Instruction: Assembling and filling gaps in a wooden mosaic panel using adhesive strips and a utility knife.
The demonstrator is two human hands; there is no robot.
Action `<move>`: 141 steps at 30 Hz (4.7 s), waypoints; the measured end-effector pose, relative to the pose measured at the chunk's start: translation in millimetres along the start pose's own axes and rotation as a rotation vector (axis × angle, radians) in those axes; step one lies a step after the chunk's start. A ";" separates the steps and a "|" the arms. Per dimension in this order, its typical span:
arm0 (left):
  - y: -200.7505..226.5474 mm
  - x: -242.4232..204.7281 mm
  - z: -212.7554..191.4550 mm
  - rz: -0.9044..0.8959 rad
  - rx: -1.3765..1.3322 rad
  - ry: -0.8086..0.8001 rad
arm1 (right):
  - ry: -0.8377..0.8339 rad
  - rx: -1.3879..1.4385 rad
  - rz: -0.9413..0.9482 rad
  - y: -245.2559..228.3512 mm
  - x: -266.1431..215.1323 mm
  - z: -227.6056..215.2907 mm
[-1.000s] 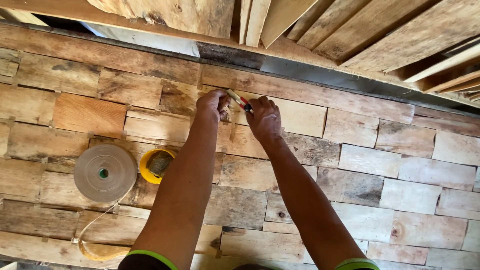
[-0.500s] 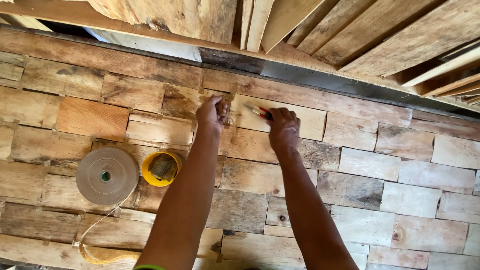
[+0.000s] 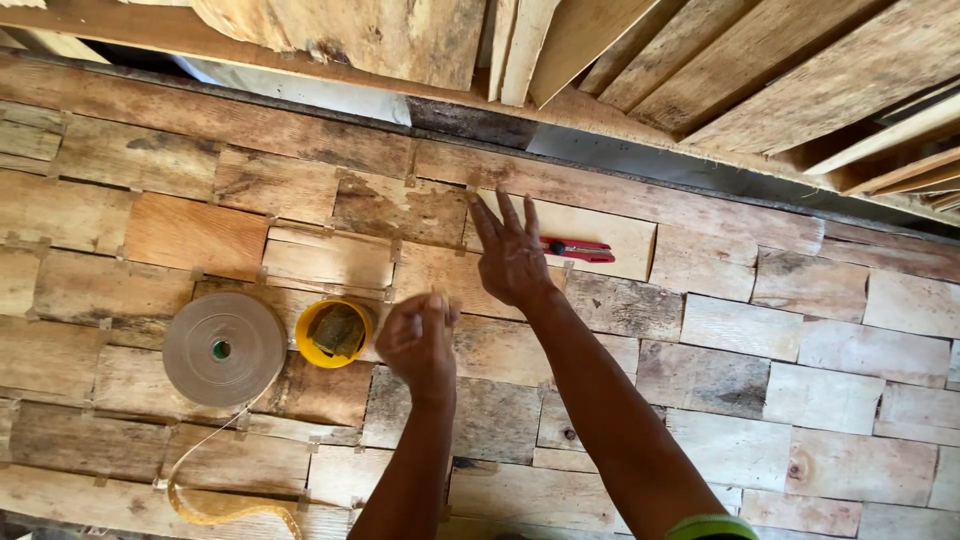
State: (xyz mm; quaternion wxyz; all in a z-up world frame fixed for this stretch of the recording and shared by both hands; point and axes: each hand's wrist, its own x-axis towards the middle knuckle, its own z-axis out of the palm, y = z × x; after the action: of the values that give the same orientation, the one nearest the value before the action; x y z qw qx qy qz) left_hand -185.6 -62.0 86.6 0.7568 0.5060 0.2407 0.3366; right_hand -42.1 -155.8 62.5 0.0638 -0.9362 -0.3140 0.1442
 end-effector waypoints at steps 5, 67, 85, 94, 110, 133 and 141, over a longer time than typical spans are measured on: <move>27.7 -28.0 -36.4 -0.009 0.095 0.011 | -0.043 -0.067 -0.036 -10.2 14.3 2.0; 21.3 -238.4 126.5 -0.026 0.033 -0.534 | 0.401 -0.064 0.633 211.1 -428.0 -3.7; -14.3 -266.6 178.0 0.012 0.117 -0.672 | -0.034 0.915 -0.059 216.5 -341.1 -148.0; -33.0 -248.6 188.5 0.003 0.311 -0.654 | 0.273 0.585 -0.185 208.1 -339.9 -130.1; -112.0 -173.9 202.2 -0.577 1.004 -0.429 | 0.170 0.593 -0.035 264.7 -204.0 -26.4; -174.8 -118.0 228.0 -0.870 1.268 -0.483 | -0.038 0.317 0.194 269.5 -150.2 0.6; -172.0 -120.6 232.2 -0.928 1.316 -0.378 | 0.093 0.325 0.138 276.3 -149.6 18.4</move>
State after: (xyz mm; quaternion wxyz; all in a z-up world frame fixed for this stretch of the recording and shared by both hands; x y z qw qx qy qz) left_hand -55.4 -338.0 16.2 0.3954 0.7428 0.4419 -0.3108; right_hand -4.4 -465.5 21.3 0.2188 -0.9386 -0.2183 0.1536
